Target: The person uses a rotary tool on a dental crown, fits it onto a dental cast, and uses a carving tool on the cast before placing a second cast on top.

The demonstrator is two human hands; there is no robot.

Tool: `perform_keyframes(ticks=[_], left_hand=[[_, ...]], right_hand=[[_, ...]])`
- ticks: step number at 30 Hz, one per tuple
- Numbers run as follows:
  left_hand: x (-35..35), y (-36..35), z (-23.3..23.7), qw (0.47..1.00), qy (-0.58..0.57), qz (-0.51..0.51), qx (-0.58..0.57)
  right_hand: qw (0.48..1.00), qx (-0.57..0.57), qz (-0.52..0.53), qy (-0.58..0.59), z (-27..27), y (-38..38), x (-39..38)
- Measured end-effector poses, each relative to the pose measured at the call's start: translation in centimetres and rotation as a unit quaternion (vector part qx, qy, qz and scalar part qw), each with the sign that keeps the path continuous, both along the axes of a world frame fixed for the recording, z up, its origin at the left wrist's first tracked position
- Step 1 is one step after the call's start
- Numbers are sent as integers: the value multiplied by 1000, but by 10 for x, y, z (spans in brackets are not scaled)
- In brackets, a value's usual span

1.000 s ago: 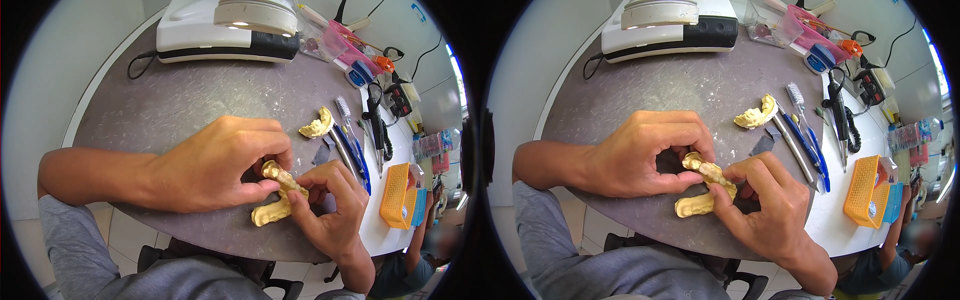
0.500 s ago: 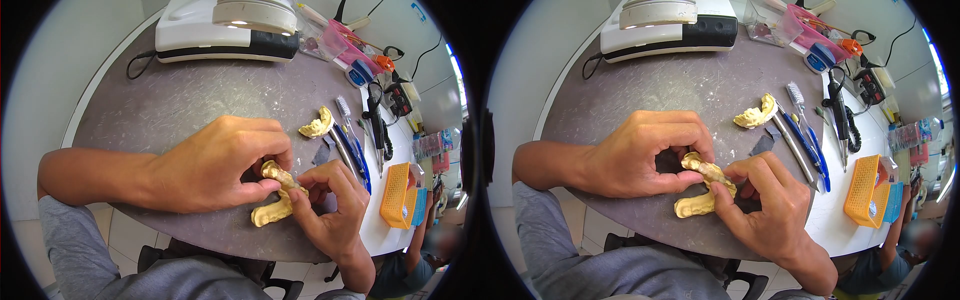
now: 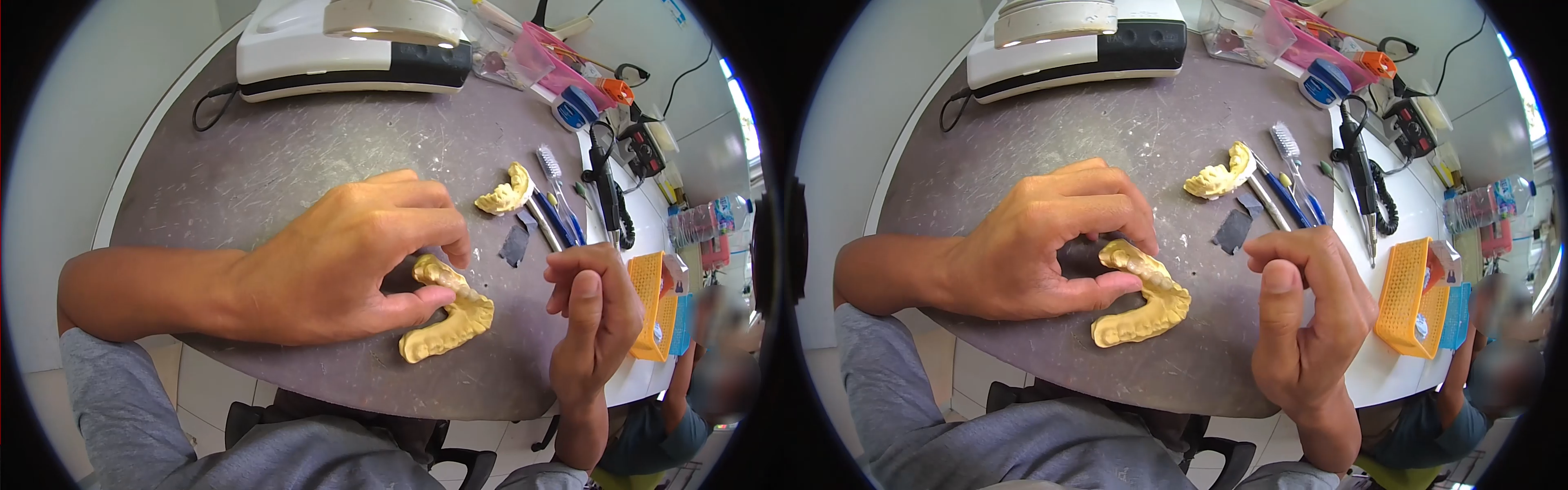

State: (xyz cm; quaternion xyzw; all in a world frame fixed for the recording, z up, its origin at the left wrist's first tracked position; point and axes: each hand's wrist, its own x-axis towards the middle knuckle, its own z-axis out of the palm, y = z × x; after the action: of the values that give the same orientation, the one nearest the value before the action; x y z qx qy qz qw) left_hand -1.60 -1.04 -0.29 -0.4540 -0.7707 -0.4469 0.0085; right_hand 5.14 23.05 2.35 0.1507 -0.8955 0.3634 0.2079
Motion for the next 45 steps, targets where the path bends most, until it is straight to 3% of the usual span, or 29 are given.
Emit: perform_keyframes(ticks=[14, 18, 19, 20, 22, 26, 28, 34, 36, 39, 43, 45], left_hand=[[2, 7, 3, 1000, -7, -22, -21], [4, 7, 6, 999, -13, -25, -31], [4, 5, 7, 999, -2, -24, -29], [4, 2, 7, 999, 5, -26, -27], [5, -2, 13, 999, -35, -30, -21], [-4, -7, 11, 995, 28, -70, -61], [-5, -7, 14, 994, 30, -75, -68], [-10, -13, 18, 991, 35, -94, -92], [-10, -14, 19, 991, 15, -91, -101], [-12, -14, 21, 990, -3, -87, -114], [-17, -21, 28, 987, -41, -89, -131], [-20, -24, 30, 986, -66, -87, -123]], right_hand=[[998, -34, -42, 42, -13, 10, -17], [996, 50, -13, 66, -4, 6, -13], [998, 61, -23, -2, 2, 3, -5], [998, 63, -26, 4, 6, -1, 5], [987, 152, -8, -53, 9, -13, 27], [976, 202, -71, -38, -20, -41, 58], [977, 174, -125, -1, -31, -43, 61], [991, 35, -131, -15, -31, -38, 61], [972, -208, -102, -35, -38, -27, 58], [916, -394, -46, -56, -34, -12, 62], [876, -477, -11, -71, -37, 1, 65], [882, -466, -24, -62, -37, -4, 66]])
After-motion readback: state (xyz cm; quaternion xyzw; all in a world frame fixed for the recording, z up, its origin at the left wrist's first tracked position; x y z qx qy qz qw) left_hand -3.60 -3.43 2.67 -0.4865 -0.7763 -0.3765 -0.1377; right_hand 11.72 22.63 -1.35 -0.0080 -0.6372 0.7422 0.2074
